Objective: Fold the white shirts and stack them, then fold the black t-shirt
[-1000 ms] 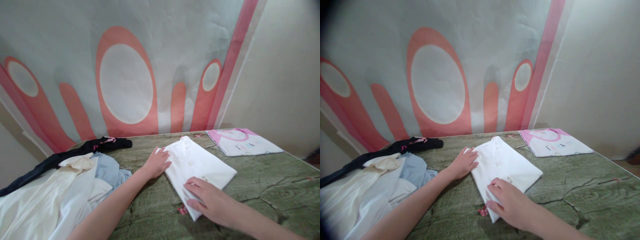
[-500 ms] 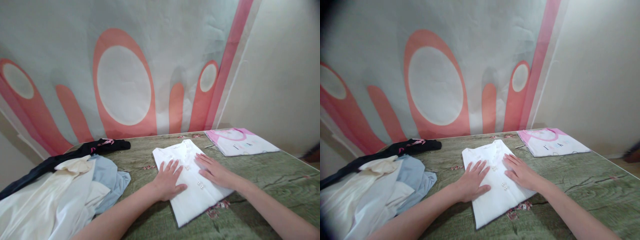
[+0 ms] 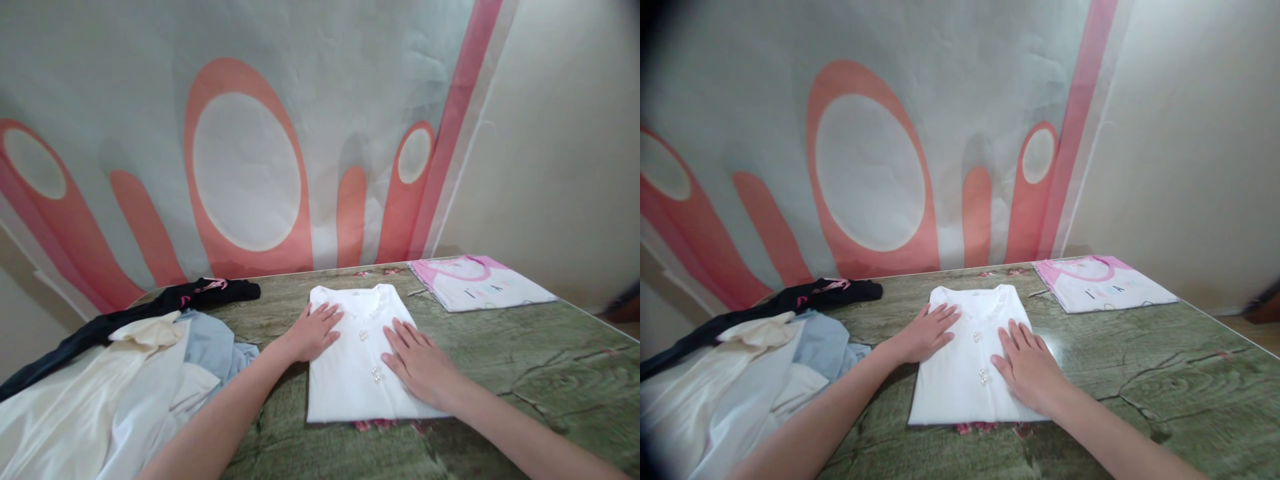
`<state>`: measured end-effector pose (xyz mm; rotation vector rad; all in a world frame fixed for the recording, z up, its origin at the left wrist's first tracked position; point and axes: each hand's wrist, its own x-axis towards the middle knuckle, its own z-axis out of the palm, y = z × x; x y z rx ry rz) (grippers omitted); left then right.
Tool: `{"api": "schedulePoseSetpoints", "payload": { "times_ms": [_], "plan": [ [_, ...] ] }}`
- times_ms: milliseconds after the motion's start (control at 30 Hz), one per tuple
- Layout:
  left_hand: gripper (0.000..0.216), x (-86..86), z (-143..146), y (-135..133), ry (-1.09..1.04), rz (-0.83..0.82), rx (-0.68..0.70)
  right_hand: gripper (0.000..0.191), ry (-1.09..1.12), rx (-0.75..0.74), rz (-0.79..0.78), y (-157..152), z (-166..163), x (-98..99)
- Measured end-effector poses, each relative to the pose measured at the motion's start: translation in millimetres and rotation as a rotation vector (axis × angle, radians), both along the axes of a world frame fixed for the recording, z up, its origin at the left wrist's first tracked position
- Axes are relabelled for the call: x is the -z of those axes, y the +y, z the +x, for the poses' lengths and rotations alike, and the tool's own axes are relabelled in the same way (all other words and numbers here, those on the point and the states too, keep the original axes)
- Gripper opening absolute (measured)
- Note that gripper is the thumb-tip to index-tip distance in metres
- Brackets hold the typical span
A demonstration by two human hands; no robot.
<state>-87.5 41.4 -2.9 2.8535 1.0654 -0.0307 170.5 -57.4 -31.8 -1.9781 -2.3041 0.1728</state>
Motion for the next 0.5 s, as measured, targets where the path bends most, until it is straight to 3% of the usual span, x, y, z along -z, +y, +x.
{"api": "schedulePoseSetpoints", "payload": {
  "times_ms": [167,500],
  "plan": [
    [0.050,2.6,-2.2,9.6,-0.036,0.046,-0.039,0.065,0.044,-0.005,-0.011,-18.3,-13.5,-11.1],
    [0.062,16.5,25.1,21.0,-0.055,0.058,-0.058,0.067,0.163,-0.185,-0.049,-6.3,-5.8,-18.7]
  ]
}}
